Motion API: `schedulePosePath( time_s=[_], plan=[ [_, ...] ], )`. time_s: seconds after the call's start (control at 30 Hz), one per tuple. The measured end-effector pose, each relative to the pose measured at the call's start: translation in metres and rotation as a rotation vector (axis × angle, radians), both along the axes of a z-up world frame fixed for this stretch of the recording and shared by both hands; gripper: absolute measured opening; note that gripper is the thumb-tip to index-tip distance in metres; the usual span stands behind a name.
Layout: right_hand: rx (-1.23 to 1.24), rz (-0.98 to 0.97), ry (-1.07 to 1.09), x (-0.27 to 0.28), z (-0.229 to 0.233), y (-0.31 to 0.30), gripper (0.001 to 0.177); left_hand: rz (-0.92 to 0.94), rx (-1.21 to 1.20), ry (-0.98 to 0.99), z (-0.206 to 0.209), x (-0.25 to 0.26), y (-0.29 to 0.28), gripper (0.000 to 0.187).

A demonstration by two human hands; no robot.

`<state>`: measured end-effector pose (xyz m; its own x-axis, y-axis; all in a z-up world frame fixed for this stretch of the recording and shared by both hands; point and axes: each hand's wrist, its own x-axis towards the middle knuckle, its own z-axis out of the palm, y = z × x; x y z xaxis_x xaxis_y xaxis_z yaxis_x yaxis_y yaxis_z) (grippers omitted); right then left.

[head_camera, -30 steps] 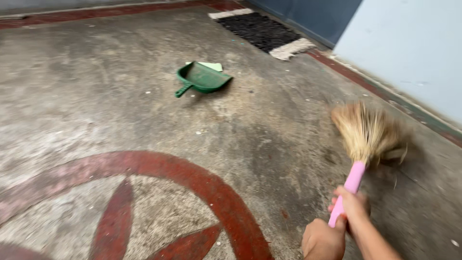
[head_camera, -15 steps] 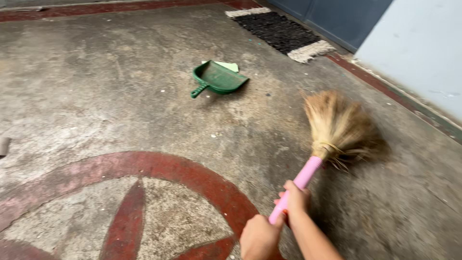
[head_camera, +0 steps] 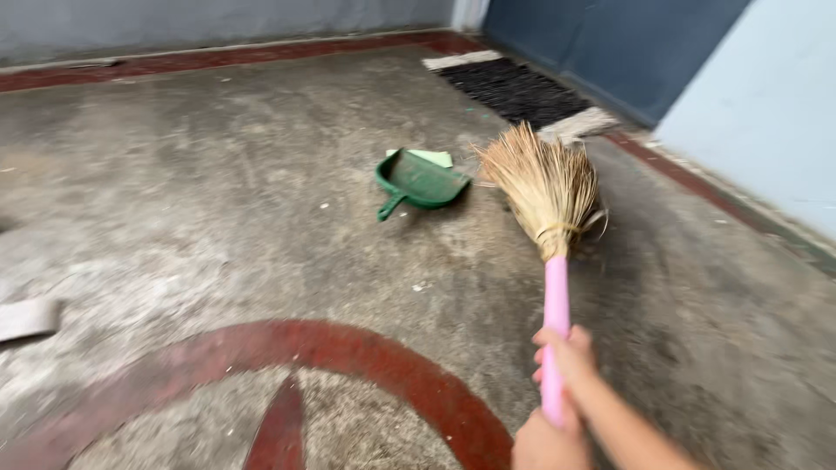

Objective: The person picks up a rug and shakes it over a green dustpan. The person then places the rug back on the floor and uses a broom to sweep paper scraps into the dustpan.

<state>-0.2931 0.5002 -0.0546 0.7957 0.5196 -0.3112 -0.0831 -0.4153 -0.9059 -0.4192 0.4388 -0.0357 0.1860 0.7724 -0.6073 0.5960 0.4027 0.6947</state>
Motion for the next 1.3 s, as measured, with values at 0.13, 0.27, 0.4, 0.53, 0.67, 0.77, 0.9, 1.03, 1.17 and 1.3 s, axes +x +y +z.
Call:
schedulePosePath(
  time_s=[0.13, 0.27, 0.4, 0.53, 0.67, 0.77, 0.9, 1.03, 1.17, 1.3],
  plan=[
    [-0.024, 0.027, -0.11, 0.087, 0.073, -0.005, 0.025, -0.063, -0.151, -0.218, 0.108, 0.037, 0.006, 0.065],
    [0.021, -0.006, -0.083, 0.122, 0.123, -0.037, 0.027, -0.223, -0.052, -0.313, 0.159, 0.041, 0.007, 0.065],
    [-0.022, -0.15, -0.054, 0.136, 0.144, -0.057, 0.027, -0.367, 0.06, -0.264, 0.154, 0.064, 0.008, 0.064],
    [0.025, -0.23, 0.02, 0.167, 0.135, -0.061, 0.022, -0.541, 0.183, -0.252, 0.129, 0.098, 0.028, 0.065],
    [0.155, -0.425, 0.016, 0.244, 0.111, -0.089, 0.019, -0.665, 0.199, -0.198, 0.134, 0.173, 0.022, 0.068],
    [0.154, -0.463, 0.052, 0.318, 0.084, -0.133, 0.018, -0.698, 0.144, -0.177, 0.127, 0.233, -0.018, 0.068],
    [0.154, -0.611, 0.131, 0.408, 0.042, -0.166, 0.019, -0.751, 0.144, -0.153, 0.103, 0.307, -0.065, 0.059],
    [0.136, -0.663, 0.242, 0.468, -0.017, -0.168, 0.02, -0.809, 0.21, -0.068, 0.068, 0.359, -0.061, 0.056],
    [0.172, -0.624, 0.302, 0.464, -0.073, -0.115, 0.022, -0.732, 0.172, 0.011, 0.046, 0.352, -0.022, 0.061],
    [0.056, -0.546, 0.277, 0.439, -0.068, -0.084, 0.026, -0.619, 0.131, 0.042, 0.031, 0.346, -0.004, 0.067]
  ],
)
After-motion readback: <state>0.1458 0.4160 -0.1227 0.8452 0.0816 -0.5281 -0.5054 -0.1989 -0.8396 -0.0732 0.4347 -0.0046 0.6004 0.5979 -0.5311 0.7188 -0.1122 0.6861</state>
